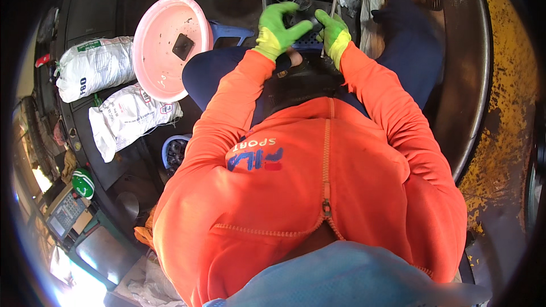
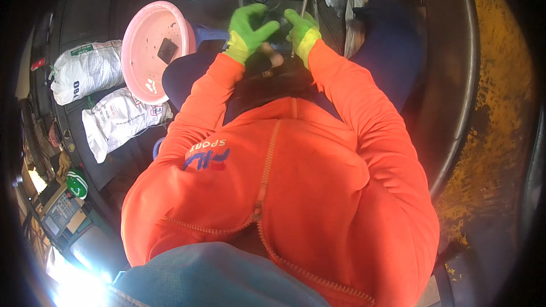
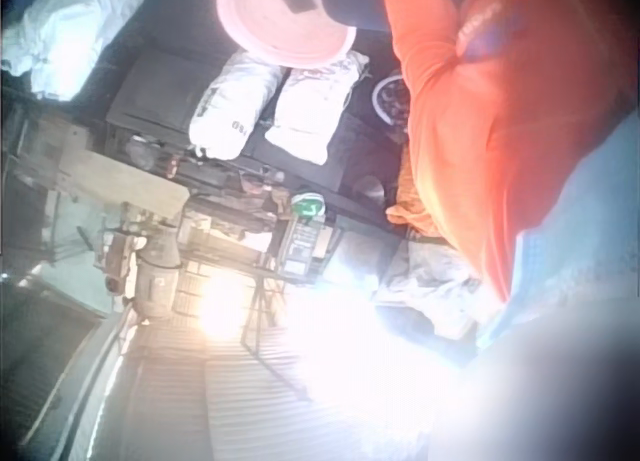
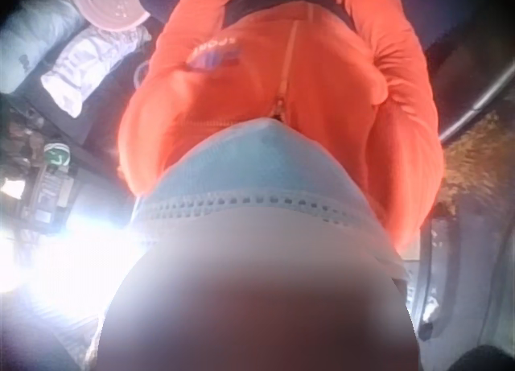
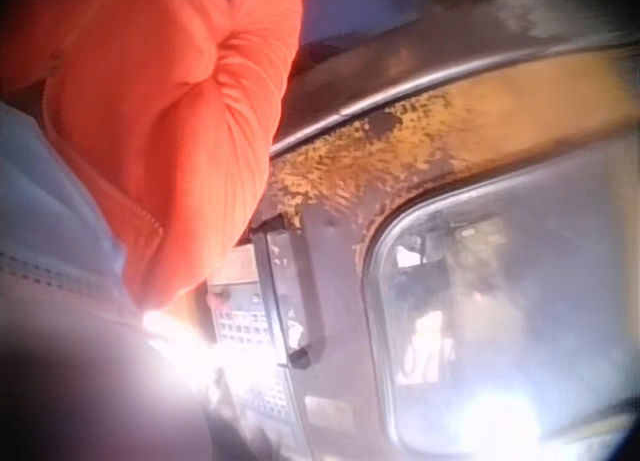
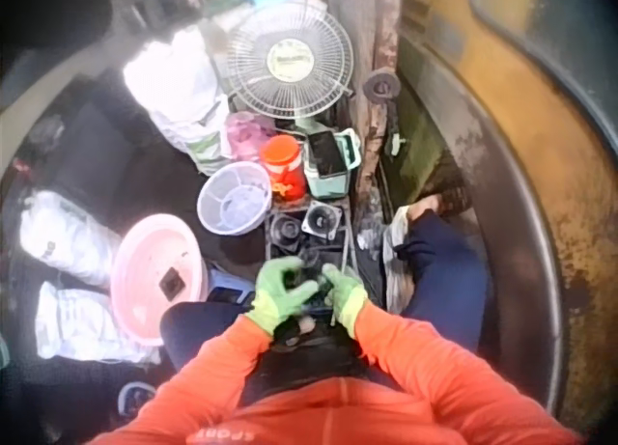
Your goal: The person sits on the floor and uses a metal hook tool to scrape and clean the inside of small black plastic mold parts. They repeatedly pick up each part, scrape its interior, and place it into a pink basin.
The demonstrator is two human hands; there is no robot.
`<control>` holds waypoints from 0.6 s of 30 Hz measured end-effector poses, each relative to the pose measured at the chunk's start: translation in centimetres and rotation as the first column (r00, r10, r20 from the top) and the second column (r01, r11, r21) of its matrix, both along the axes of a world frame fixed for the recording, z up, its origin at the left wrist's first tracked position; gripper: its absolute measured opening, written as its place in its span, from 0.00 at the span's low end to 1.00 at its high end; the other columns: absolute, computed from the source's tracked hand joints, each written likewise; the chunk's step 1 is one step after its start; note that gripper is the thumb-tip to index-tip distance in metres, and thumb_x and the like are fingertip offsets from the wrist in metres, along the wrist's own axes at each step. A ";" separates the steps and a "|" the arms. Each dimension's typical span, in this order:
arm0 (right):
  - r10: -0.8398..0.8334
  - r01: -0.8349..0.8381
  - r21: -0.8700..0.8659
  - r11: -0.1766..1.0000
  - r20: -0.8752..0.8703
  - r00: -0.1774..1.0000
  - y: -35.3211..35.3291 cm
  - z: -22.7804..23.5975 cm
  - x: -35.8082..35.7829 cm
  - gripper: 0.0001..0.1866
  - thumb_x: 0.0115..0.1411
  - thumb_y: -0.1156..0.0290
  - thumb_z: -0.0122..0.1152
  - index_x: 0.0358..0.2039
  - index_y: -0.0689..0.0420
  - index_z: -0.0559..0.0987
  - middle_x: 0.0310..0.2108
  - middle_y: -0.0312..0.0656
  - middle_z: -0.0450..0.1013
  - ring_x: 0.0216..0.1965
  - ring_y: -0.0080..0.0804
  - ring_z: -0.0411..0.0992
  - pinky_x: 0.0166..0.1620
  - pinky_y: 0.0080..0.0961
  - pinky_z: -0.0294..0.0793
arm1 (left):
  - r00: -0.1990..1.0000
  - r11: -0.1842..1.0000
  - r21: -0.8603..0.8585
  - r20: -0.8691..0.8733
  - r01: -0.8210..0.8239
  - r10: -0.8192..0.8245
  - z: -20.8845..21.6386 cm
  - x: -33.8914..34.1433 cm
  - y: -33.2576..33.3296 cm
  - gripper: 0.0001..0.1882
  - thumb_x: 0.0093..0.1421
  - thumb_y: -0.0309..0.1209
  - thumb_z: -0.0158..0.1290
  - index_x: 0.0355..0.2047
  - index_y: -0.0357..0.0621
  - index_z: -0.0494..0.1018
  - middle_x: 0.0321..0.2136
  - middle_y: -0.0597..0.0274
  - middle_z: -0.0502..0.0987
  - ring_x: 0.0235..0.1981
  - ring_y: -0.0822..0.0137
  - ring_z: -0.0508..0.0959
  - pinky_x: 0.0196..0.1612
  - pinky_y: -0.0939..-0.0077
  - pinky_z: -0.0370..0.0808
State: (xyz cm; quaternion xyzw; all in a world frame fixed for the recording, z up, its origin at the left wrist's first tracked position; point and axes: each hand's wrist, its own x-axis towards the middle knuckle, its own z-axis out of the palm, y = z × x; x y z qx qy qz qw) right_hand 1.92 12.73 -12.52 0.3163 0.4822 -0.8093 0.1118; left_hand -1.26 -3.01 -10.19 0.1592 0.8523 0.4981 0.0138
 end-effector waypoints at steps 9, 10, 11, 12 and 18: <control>0.352 -0.205 0.636 0.744 -0.112 0.929 0.0 -2.0 -0.4 0.17 0.60 0.56 0.57 0.41 0.56 0.76 0.21 0.27 0.65 0.21 0.12 0.58 0.23 0.13 0.56 | 0.971 0.949 0.241 0.176 -0.205 0.164 -6.1 -2.1 -4.2 0.33 0.41 0.34 0.69 0.48 0.40 0.71 0.46 0.57 0.74 0.48 0.64 0.73 0.53 0.71 0.69; 0.325 -0.206 0.536 0.819 -0.137 0.936 0.1 -2.5 -0.2 0.16 0.61 0.57 0.56 0.42 0.57 0.76 0.22 0.25 0.64 0.23 0.12 0.57 0.26 0.13 0.56 | 0.974 0.969 0.147 0.134 -0.199 0.180 -7.3 -2.4 -4.7 0.33 0.41 0.35 0.69 0.48 0.41 0.71 0.46 0.56 0.73 0.48 0.62 0.73 0.52 0.70 0.69; 0.415 -0.270 0.520 0.810 -0.183 0.891 0.3 -2.9 -0.1 0.17 0.61 0.57 0.55 0.42 0.58 0.76 0.25 0.29 0.67 0.27 0.16 0.61 0.31 0.16 0.60 | 0.978 0.978 0.058 0.068 -0.202 0.198 -8.4 -2.7 -5.2 0.33 0.42 0.35 0.69 0.49 0.41 0.70 0.46 0.56 0.72 0.49 0.61 0.72 0.52 0.69 0.69; 0.467 -0.313 0.521 0.794 -0.194 0.863 0.2 -3.3 0.2 0.18 0.61 0.57 0.55 0.43 0.58 0.76 0.28 0.33 0.70 0.31 0.20 0.65 0.36 0.19 0.64 | 0.980 0.981 -0.003 0.036 -0.193 0.193 -9.7 -2.8 -5.2 0.35 0.41 0.36 0.69 0.50 0.42 0.69 0.46 0.54 0.71 0.49 0.59 0.72 0.53 0.68 0.69; 0.699 -0.407 0.825 0.392 0.021 0.715 -0.8 -1.9 1.9 0.20 0.64 0.56 0.43 0.47 0.56 0.74 0.44 0.50 0.73 0.48 0.48 0.70 0.50 0.34 0.67 | 0.969 0.957 -0.153 -0.065 -0.246 0.238 -14.4 -2.1 -3.9 0.43 0.37 0.38 0.70 0.54 0.42 0.66 0.49 0.50 0.68 0.52 0.51 0.69 0.54 0.63 0.67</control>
